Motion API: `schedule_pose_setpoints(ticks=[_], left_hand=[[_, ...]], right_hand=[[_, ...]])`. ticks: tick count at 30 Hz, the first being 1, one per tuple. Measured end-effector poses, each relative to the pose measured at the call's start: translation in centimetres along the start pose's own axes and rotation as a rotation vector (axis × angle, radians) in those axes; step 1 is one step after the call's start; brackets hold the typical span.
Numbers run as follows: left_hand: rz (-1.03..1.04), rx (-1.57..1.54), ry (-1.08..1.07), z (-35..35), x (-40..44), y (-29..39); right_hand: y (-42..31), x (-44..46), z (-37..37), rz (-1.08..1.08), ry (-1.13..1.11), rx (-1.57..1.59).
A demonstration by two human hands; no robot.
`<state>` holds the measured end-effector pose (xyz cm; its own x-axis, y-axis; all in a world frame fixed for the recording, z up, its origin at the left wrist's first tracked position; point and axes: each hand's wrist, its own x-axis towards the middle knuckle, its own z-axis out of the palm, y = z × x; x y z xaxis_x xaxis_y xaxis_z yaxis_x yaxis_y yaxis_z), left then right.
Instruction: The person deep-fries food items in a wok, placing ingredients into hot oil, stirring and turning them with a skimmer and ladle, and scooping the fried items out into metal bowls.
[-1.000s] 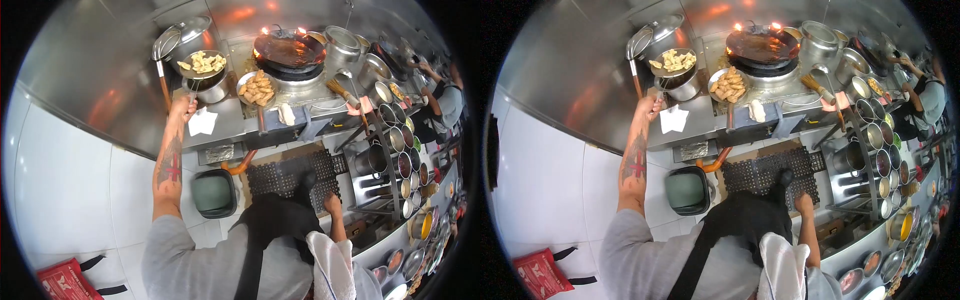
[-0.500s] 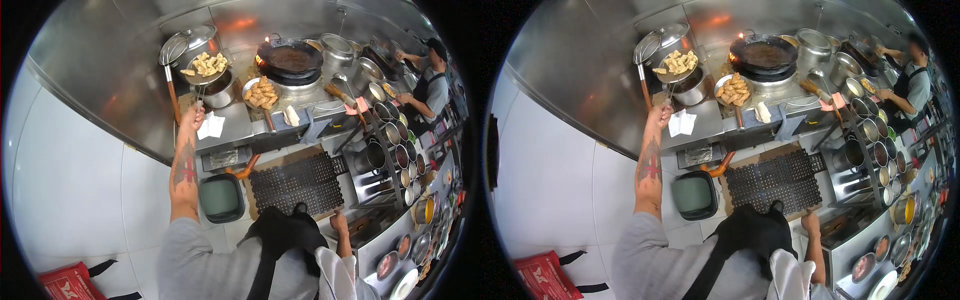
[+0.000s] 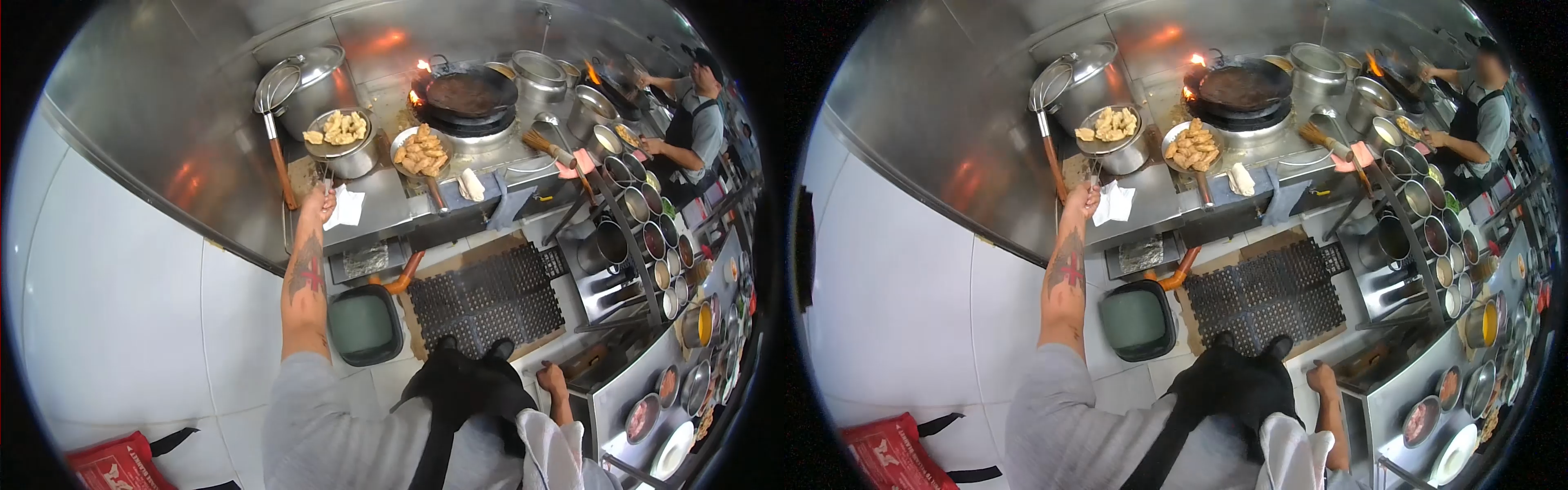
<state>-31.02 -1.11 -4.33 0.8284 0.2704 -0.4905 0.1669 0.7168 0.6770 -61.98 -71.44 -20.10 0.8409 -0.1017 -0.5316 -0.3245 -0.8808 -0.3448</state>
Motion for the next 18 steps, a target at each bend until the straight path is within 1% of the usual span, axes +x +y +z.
schedule_pose_setpoints(ticks=[1, 3, 4, 5, 6, 7, 8, 9, 10, 11, 12, 13, 14, 16, 18], left_hand=[[0.014, 0.022, -0.034, 0.0, 0.2, 0.3], [0.170, 0.295, -0.143, -4.2, 5.0, 2.3], [0.285, 0.429, -0.135, -2.6, 2.1, 3.1], [0.401, 0.563, -0.111, -0.8, -0.8, 3.9], [0.439, 0.495, -0.056, 2.3, -4.7, 3.6], [0.334, 0.512, -0.201, 2.4, -3.9, 5.2], [0.407, 0.599, -0.009, 6.6, -7.7, 4.8], [0.369, 0.746, -0.092, 7.1, -8.3, 6.2], [0.414, 0.718, -0.020, 9.8, -11.1, 5.2], [0.458, 0.818, -0.181, 8.0, -8.3, 6.2], [0.451, 0.848, -0.159, 11.2, -12.0, 4.5], [0.419, 0.793, -0.237, 13.3, -14.1, 2.6], [0.480, 0.899, -0.383, 13.8, -13.0, 1.2], [0.365, 0.908, -0.423, 19.9, -19.5, -5.0], [0.191, 0.860, -0.598, 24.4, -22.6, -11.9]], right_hand=[[0.4, 0.3, 0.6, 0.004, 0.004, 0.010], [1.3, 0.7, 1.7, -0.054, 0.074, 0.027], [1.5, 0.7, 2.0, -0.009, 0.083, 0.057], [1.7, 0.7, 2.2, 0.021, 0.038, 0.046], [0.9, -0.3, 1.5, 0.068, 0.003, 0.059], [0.9, -0.7, 1.5, 0.057, 0.013, 0.096], [1.8, 0.0, 2.7, 0.081, 0.023, 0.078], [2.4, 0.4, 3.3, 0.087, 0.000, 0.089], [2.8, 0.6, 3.5, 0.086, -0.028, 0.099], [2.9, 0.3, 3.2, 0.095, -0.015, 0.105], [3.0, -0.4, 3.1, 0.115, 0.000, 0.113], [3.6, -0.8, 3.7, 0.124, 0.038, 0.149], [4.5, -1.2, 4.2, 0.130, 0.077, 0.178], [4.4, -4.7, 2.2, 0.153, 0.099, 0.224], [6.6, -6.2, 4.0, 0.223, 0.101, 0.319]])
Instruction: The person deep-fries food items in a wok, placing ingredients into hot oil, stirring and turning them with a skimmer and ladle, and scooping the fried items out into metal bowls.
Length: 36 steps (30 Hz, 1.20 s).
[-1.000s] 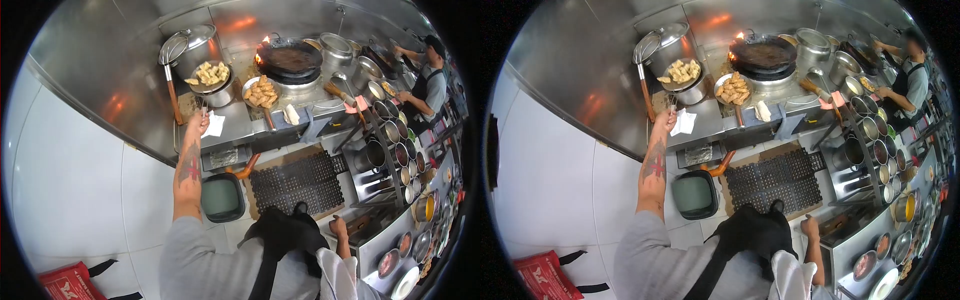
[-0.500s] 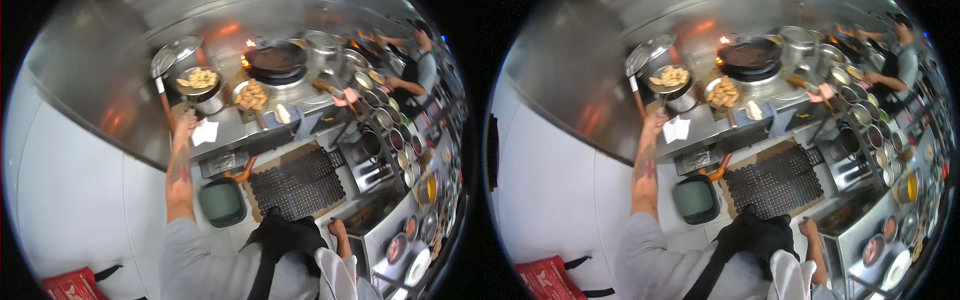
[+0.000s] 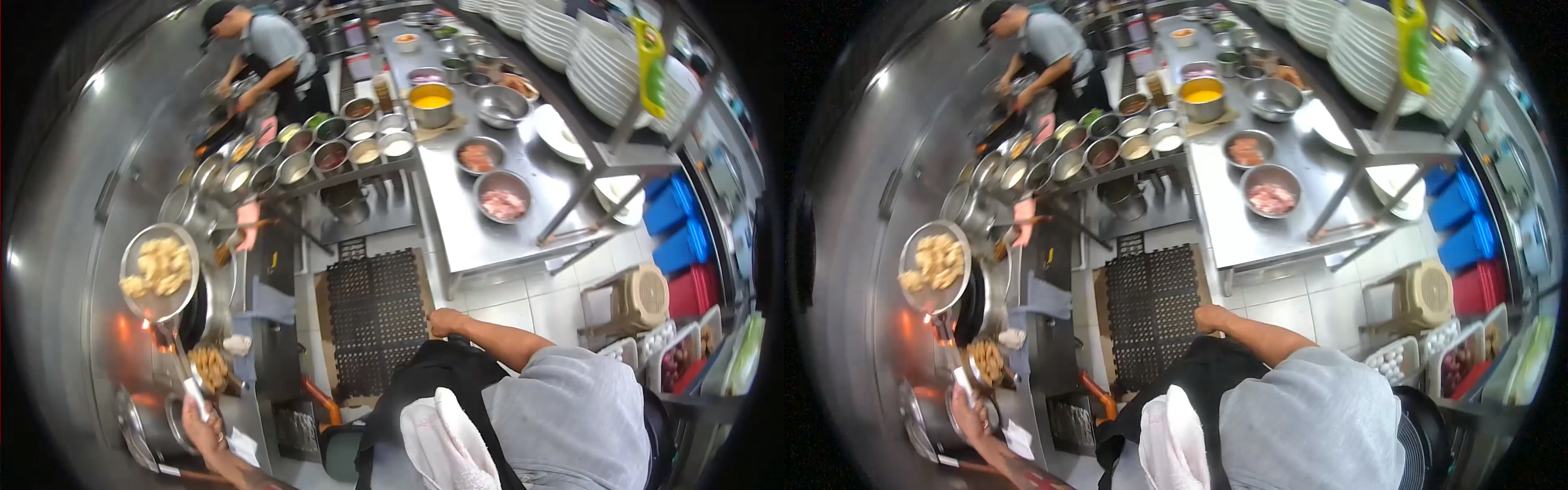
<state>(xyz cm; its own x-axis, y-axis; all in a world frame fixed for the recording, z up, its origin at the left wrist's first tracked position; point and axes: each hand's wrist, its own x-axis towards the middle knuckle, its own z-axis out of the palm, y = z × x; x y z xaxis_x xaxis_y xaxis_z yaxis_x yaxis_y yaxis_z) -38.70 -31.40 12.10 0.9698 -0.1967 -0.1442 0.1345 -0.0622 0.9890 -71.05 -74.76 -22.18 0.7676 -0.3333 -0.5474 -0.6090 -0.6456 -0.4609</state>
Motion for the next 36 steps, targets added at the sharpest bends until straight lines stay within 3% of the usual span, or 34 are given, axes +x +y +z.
schedule_pose_setpoints(ticks=[2, 4, 6, 7, 9, 11, 17, 19, 20, 21, 22, 24, 26, 28, 30, 31, 33, 36], left_hand=[[-0.156, -0.146, -0.222, 7.8, 3.6, -2.8], [-0.279, -0.142, -0.337, 20.6, 2.3, -2.0], [-0.452, -0.411, -0.851, 31.0, 4.7, -5.2], [-0.497, -0.394, -0.820, 37.2, 3.7, -5.5], [-0.520, -0.418, -0.991, 48.3, 2.8, -7.0], [-0.484, -0.293, -1.021, 57.9, 2.7, -8.2], [-0.171, -0.049, -0.906, 72.9, -4.0, -5.2], [0.307, 0.315, -0.868, 76.1, -3.9, -6.7], [0.299, 0.317, -0.864, 77.9, -3.6, -8.0], [0.700, 0.417, -0.653, 79.0, -3.1, -10.0], [1.094, 0.505, -0.414, 79.5, -2.5, -11.1], [1.097, 0.483, -0.326, 77.7, -1.6, -11.6], [0.519, 0.319, -0.635, 73.2, 0.5, -11.9], [-0.124, -0.149, -0.794, 64.7, -1.4, -7.5], [-0.368, -0.415, -0.794, 57.5, 1.4, -7.6], [-0.366, -0.487, -0.837, 53.0, 3.5, -8.2], [-0.383, -0.626, -0.805, 44.4, 6.0, -8.6], [-0.235, -0.690, -0.460, 28.2, 9.5, -8.7]], right_hand=[[2.4, -1.2, 0.0, 0.049, 0.003, 0.070], [4.1, -3.6, -0.1, 0.123, 0.034, 0.098], [7.3, -5.5, 0.1, 0.132, 0.093, 0.162], [8.3, -6.7, -0.6, 0.175, 0.097, 0.184], [10.4, -9.4, -1.5, 0.225, 0.195, 0.242], [12.7, -11.5, -1.6, 0.264, 0.263, 0.291], [16.8, -17.1, 0.1, 0.420, 0.461, 0.471], [17.7, -18.0, 1.6, 0.452, 0.474, 0.484], [18.2, -17.7, 2.2, 0.453, 0.465, 0.483], [18.4, -17.9, 3.2, 0.471, 0.455, 0.487], [18.6, -17.8, 3.7, 0.486, 0.451, 0.487], [18.4, -17.2, 3.4, 0.490, 0.406, 0.467], [17.2, -16.2, 2.5, 0.416, 0.312, 0.431], [15.3, -14.3, 1.1, 0.364, 0.245, 0.383], [11.7, -12.8, -1.9, 0.242, 0.101, 0.323], [10.2, -12.0, -2.9, 0.243, 0.088, 0.312], [6.1, -8.7, -4.8, 0.003, 0.021, 0.239], [-1.6, -1.9, -6.9, -0.225, -0.139, 0.257]])
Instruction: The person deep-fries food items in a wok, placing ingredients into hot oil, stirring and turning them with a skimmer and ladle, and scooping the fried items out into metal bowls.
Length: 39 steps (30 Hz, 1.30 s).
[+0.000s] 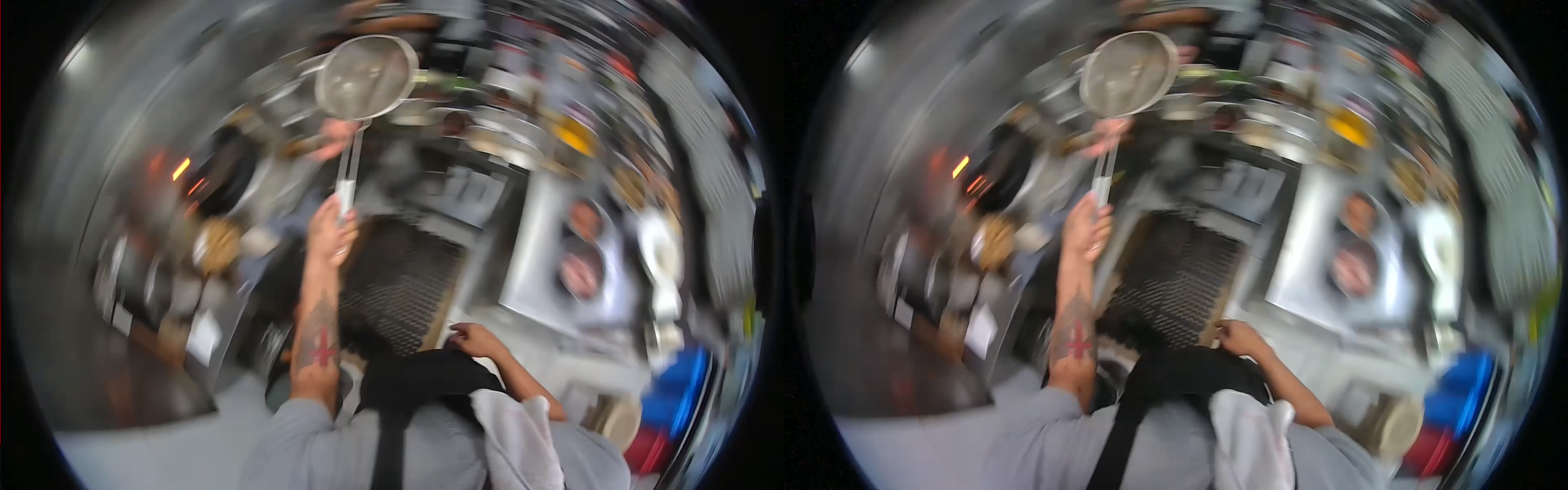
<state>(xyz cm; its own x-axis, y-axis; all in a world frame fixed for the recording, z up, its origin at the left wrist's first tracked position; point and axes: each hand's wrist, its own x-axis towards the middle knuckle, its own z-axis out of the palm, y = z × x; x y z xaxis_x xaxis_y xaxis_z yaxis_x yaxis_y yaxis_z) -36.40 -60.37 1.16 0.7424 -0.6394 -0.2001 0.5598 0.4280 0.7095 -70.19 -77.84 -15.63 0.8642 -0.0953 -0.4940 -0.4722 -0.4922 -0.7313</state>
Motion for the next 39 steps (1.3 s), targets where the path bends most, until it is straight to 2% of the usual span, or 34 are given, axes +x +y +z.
schedule_pose_setpoints(ticks=[4, 5, 8, 11, 13, 14, 16, 19, 20, 22, 25, 26, 28, 29, 31, 32, 33, 34, 35, 36, 37, 39], left_hand=[[0.387, 0.071, 0.481, -14.8, -8.9, 12.3], [0.440, 0.079, 0.617, -19.0, -11.3, 14.5], [0.569, 0.077, 1.003, -28.8, -19.2, 19.7], [0.645, 0.067, 1.177, -36.4, -24.8, 22.4], [0.586, -0.154, 1.130, -41.9, -26.9, 23.4], [0.600, -0.164, 1.153, -42.8, -27.9, 23.4], [0.412, -0.209, 1.047, -43.5, -28.6, 23.3], [0.462, -0.137, 1.145, -41.0, -27.4, 22.5], [0.472, -0.100, 1.175, -40.2, -26.8, 22.6], [0.497, -0.092, 1.209, -39.3, -26.2, 23.0], [0.530, 0.176, 1.410, -38.4, -26.4, 23.2], [0.532, 0.167, 1.417, -37.8, -26.7, 23.0], [0.497, 0.412, 1.470, -37.2, -27.4, 23.3], [0.523, 0.432, 1.464, -36.8, -27.4, 23.1], [0.496, 0.471, 1.490, -36.4, -27.1, 22.6], [0.456, 0.524, 1.505, -36.0, -27.0, 22.0], [0.459, 0.566, 1.475, -36.4, -26.4, 21.0], [0.331, 0.478, 1.427, -34.6, -25.7, 21.1], [0.334, 0.339, 1.344, -33.3, -24.6, 20.9], [0.327, 0.202, 1.255, -32.3, -23.6, 20.2], [0.326, 0.199, 1.239, -31.8, -22.7, 19.7], [0.365, -0.058, 1.046, -31.0, -21.3, 18.0]], right_hand=[[-13.3, 10.6, 0.1, -0.178, -0.126, -0.053], [-14.2, 14.4, 1.3, -0.209, -0.163, -0.135], [-24.5, 19.6, 3.1, -0.299, -0.249, -0.267], [-30.4, 25.2, 7.3, -0.399, -0.232, -0.284], [-33.8, 29.5, 11.5, -0.489, -0.215, -0.293], [-35.3, 31.7, 13.8, -0.372, -0.332, -0.147], [-39.3, 34.4, 17.8, -0.095, -0.508, 0.244], [-45.6, 36.1, 22.8, 0.346, -0.704, 0.824], [-45.9, 38.2, 24.6, 0.345, -0.701, 0.827], [-44.7, 43.8, 28.6, 0.451, -0.967, 1.189], [-47.9, 41.8, 24.2, 0.463, -0.864, 1.021], [-48.2, 40.9, 22.4, 0.467, -0.867, 1.011], [-49.1, 39.4, 18.2, 0.460, -0.958, 0.903], [-50.4, 37.9, 16.1, 0.459, -0.963, 0.890], [-53.2, 34.5, 12.2, 0.336, -0.921, 0.834], [-54.3, 33.6, 10.8, 0.344, -0.925, 0.822], [-55.5, 33.1, 9.6, 0.234, -0.892, 0.723], [-56.9, 33.1, 8.7, 0.110, -0.851, 0.625], [-58.1, 33.1, 8.2, 0.098, -0.839, 0.623], [-59.0, 33.1, 7.8, -0.022, -0.778, 0.461], [-59.7, 33.3, 7.5, -0.133, -0.712, 0.297], [-59.4, 34.5, 7.8, -0.217, -0.655, 0.203]])
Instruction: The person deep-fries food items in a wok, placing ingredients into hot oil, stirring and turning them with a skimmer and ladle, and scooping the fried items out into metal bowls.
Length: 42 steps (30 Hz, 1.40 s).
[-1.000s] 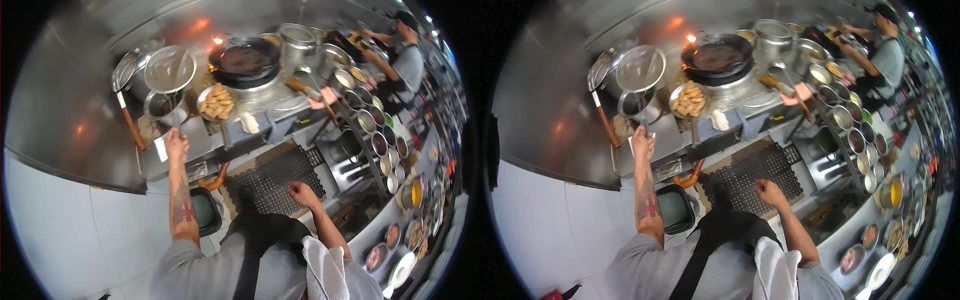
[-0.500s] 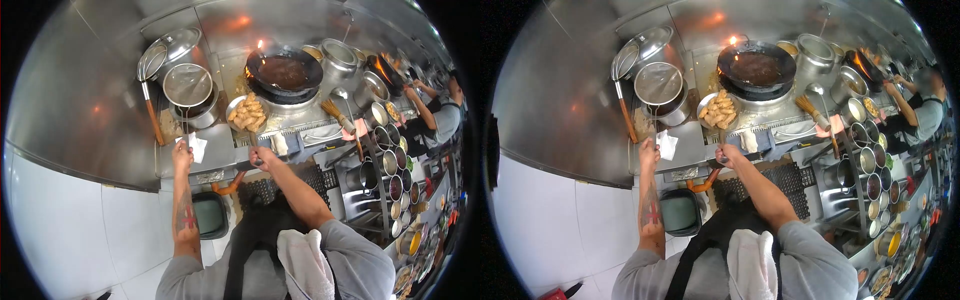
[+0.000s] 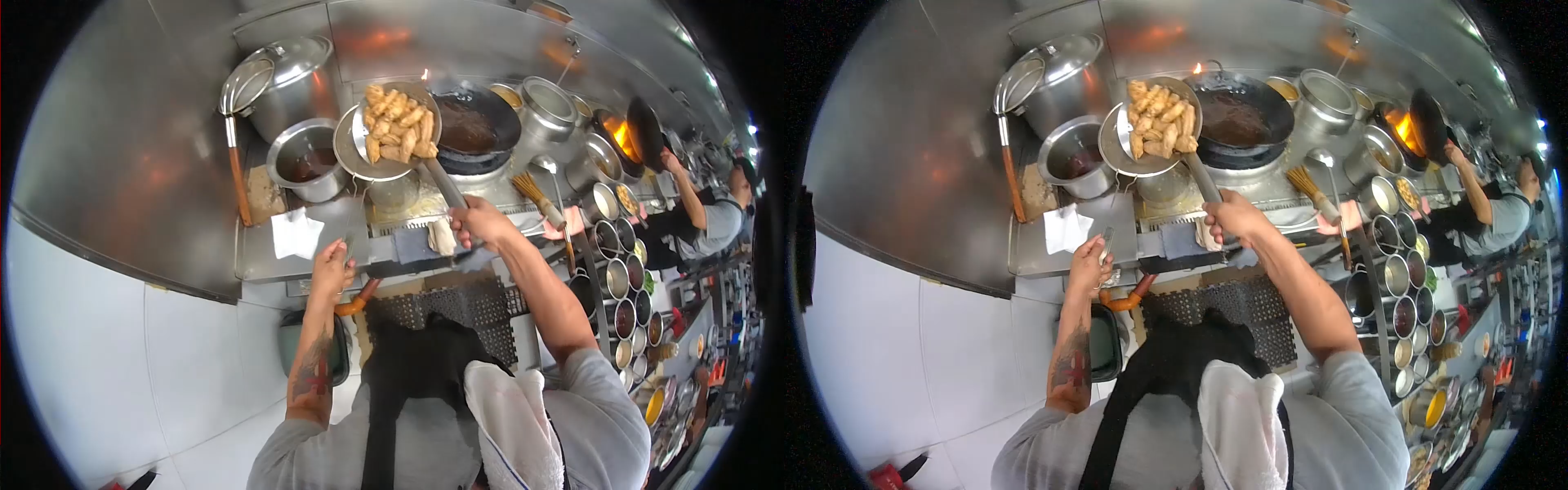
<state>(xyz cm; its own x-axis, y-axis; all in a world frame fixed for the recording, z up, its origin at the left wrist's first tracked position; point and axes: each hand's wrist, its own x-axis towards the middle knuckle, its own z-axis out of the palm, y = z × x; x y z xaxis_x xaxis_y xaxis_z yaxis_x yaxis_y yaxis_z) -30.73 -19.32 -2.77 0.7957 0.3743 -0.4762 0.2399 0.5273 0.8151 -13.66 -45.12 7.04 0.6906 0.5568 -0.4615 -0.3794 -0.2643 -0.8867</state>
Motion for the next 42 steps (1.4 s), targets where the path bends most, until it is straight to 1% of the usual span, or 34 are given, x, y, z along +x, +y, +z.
schedule_pose_setpoints(ticks=[1, 2, 3, 4, 5, 7, 8, 11, 12, 15, 17, 18, 19, 21, 22, 23, 25, 26, 27, 28, 29, 30, 31, 33, 35, 36, 39, 41, 42], left_hand=[[-0.013, -0.007, -0.011, 0.4, -0.1, -0.6], [-0.044, -0.071, -0.072, 0.5, -0.4, -1.3], [-0.076, -0.136, -0.128, 0.7, -1.0, -1.8], [-0.091, -0.187, -0.130, 1.2, -1.7, -2.2], [-0.102, -0.189, -0.124, 1.2, -1.8, -2.9], [-0.106, -0.226, -0.219, 0.9, -1.3, -4.3], [-0.115, -0.235, -0.158, 0.8, -0.8, -5.3], [-0.102, -0.215, -0.131, 0.1, -1.1, -6.0], [-0.105, -0.204, -0.131, -0.4, -0.8, -6.2], [-0.079, -0.134, -0.194, -2.3, 1.0, -8.7], [-0.014, -0.070, -0.097, -3.2, 2.8, -10.5], [-0.008, -0.085, -0.208, -4.0, 3.5, -10.9], [-0.010, -0.071, -0.207, -4.8, 3.8, -11.6], [-0.026, 0.005, -0.151, -4.0, 4.0, -11.4], [-0.019, 0.004, -0.183, -3.8, 3.7, -11.1], [-0.024, 0.013, -0.194, -3.8, 3.1, -10.8], [0.011, 0.082, -0.195, -3.6, 1.9, -10.6], [0.019, 0.087, -0.207, -3.1, 0.8, -9.9], [-0.012, 0.097, -0.139, -2.5, -0.9, -8.6], [-0.045, 0.111, -0.070, -1.7, -2.7, -7.3], [-0.036, 0.123, -0.078, -0.9, -4.2, -5.5], [-0.095, 0.125, -0.107, -0.2, -5.8, -3.2], [-0.155, 0.132, -0.133, 0.4, -7.2, -1.2], [-0.167, 0.153, -0.129, 2.0, -8.7, 1.6], [-0.182, 0.176, -0.123, 4.4, -8.7, 4.6], [-0.209, 0.201, -0.111, 5.6, -8.6, 5.9], [-0.238, 0.250, -0.109, 8.9, -5.3, 7.9], [-0.189, 0.238, -0.122, 10.5, -0.3, 7.2], [-0.145, 0.248, -0.146, 11.9, 2.0, 6.8]], right_hand=[[0.3, 0.4, -0.1, -0.024, 0.007, -0.041], [1.3, 1.1, -0.2, -0.006, 0.017, -0.043], [2.6, 1.9, -0.3, -0.053, 0.094, -0.203], [4.0, 2.5, -0.2, -0.104, 0.161, -0.366], [5.0, 2.8, 0.1, -0.091, 0.158, -0.366], [7.1, 3.5, 0.6, -0.168, 0.353, -0.677], [8.9, 4.3, 0.4, -0.223, 0.400, -0.727], [11.6, 5.8, 0.3, -0.352, 0.597, -0.894], [12.0, 6.1, 0.3, -0.317, 0.617, -0.903], [13.3, 7.0, 0.1, -0.328, 0.660, -0.849], [11.9, 7.1, -0.4, -0.300, 0.700, -0.829], [11.1, 6.6, -0.3, -0.261, 0.726, -0.819], [10.2, 6.1, -0.4, -0.258, 0.728, -0.805], [8.2, 5.4, -1.9, -0.395, 0.853, -0.764], [8.2, 5.2, -3.4, -0.386, 0.864, -0.754], [8.1, 4.9, -5.3, -0.399, 0.858, -0.639], [4.6, 1.4, -6.4, -0.331, 0.728, -0.222], [4.5, 0.8, -8.2, -0.326, 0.636, 0.060], [4.5, 0.1, -10.5, -0.321, 0.531, 0.340], [4.5, -0.2, -11.9, -0.319, 0.594, 0.345], [4.5, -0.4, -13.3, -0.317, 0.655, 0.353], [5.2, -0.4, -14.8, -0.288, 0.751, 0.242], [6.4, -0.9, -16.4, -0.296, 0.754, 0.264], [9.0, -2.6, -19.3, -0.280, 0.730, 0.403], [10.6, -5.2, -20.2, -0.279, 0.653, 0.562], [11.2, -6.2, -20.5, -0.285, 0.655, 0.582], [12.8, -8.5, -21.6, -0.268, 0.660, 0.608], [13.7, -9.8, -22.3, -0.265, 0.663, 0.682], [13.9, -10.4, -22.4, -0.302, 0.650, 0.706]])
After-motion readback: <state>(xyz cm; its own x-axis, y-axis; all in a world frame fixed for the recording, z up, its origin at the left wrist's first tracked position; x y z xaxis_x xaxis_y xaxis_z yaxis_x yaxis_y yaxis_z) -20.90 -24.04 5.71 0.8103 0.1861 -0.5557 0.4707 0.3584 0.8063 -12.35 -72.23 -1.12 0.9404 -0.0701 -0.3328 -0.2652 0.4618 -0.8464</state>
